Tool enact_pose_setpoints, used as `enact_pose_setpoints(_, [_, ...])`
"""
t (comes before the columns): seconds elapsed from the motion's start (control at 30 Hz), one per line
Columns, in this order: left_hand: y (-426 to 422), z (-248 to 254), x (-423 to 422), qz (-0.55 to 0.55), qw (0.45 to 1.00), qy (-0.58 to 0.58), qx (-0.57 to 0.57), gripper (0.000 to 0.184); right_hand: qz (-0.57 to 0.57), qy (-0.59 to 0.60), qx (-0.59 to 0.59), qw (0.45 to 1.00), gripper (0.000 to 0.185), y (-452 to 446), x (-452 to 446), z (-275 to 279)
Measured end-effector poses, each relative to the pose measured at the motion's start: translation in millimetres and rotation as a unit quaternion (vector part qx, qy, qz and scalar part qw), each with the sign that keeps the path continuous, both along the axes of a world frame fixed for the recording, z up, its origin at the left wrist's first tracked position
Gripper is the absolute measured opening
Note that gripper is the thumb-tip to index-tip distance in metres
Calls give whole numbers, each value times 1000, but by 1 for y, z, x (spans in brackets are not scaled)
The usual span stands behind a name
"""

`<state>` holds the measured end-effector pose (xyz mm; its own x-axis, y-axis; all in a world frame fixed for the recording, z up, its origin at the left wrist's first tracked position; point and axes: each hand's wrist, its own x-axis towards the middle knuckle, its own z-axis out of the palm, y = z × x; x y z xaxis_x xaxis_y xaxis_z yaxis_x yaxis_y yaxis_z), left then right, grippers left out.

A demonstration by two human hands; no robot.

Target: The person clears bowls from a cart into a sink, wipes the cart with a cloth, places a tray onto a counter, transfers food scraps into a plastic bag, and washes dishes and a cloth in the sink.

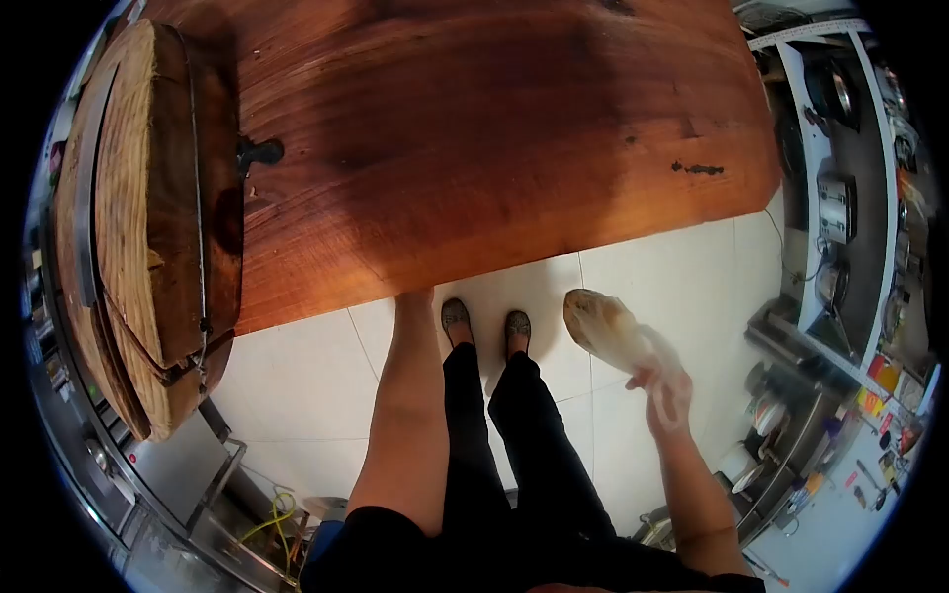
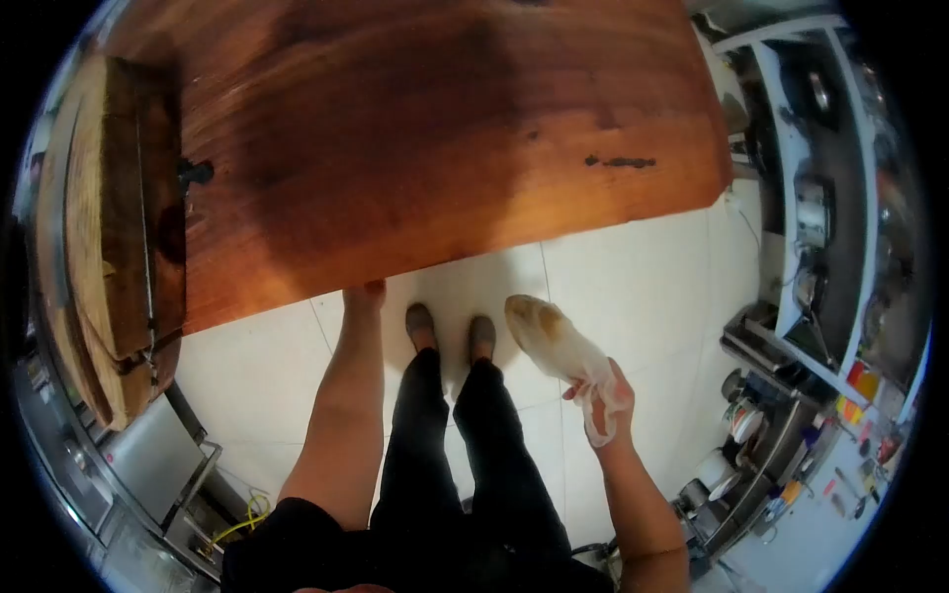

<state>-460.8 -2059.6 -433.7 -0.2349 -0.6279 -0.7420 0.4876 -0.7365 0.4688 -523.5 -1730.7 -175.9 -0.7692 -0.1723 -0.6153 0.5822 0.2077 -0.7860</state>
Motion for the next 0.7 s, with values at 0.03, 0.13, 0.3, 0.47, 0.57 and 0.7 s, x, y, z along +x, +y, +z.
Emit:
enact_pose_setpoints(0.03, [0, 4, 4, 2, 1000, -6, 3, 13, -15, -5, -22, 1000, 41, -2, 1, -1])
enact_pose_setpoints(0.13, [3, 11, 20, 0, 999, -30, 17, 8, -15, -27, -21, 999, 35, -8, 5, 3])
enact_pose_setpoints(0.3, [-47, 26, 49, -81, 996, -21, -29, 29, 154, 39, 47, 986, 38, -30, 10, -17])
enact_pose_setpoints(0.47, [-96, 111, 28, -140, 983, 115, 23, 39, 258, 261, -24, 930, 21, -106, 1, -43])
enact_pose_setpoints(0.57, [-107, 129, 25, -140, 988, 65, 16, 41, 238, 288, -89, 923, 22, -163, -4, -59])
enact_pose_setpoints(0.7, [-104, 151, 22, -130, 991, 19, 14, 31, 203, 252, -110, 940, 25, -216, -12, -79])
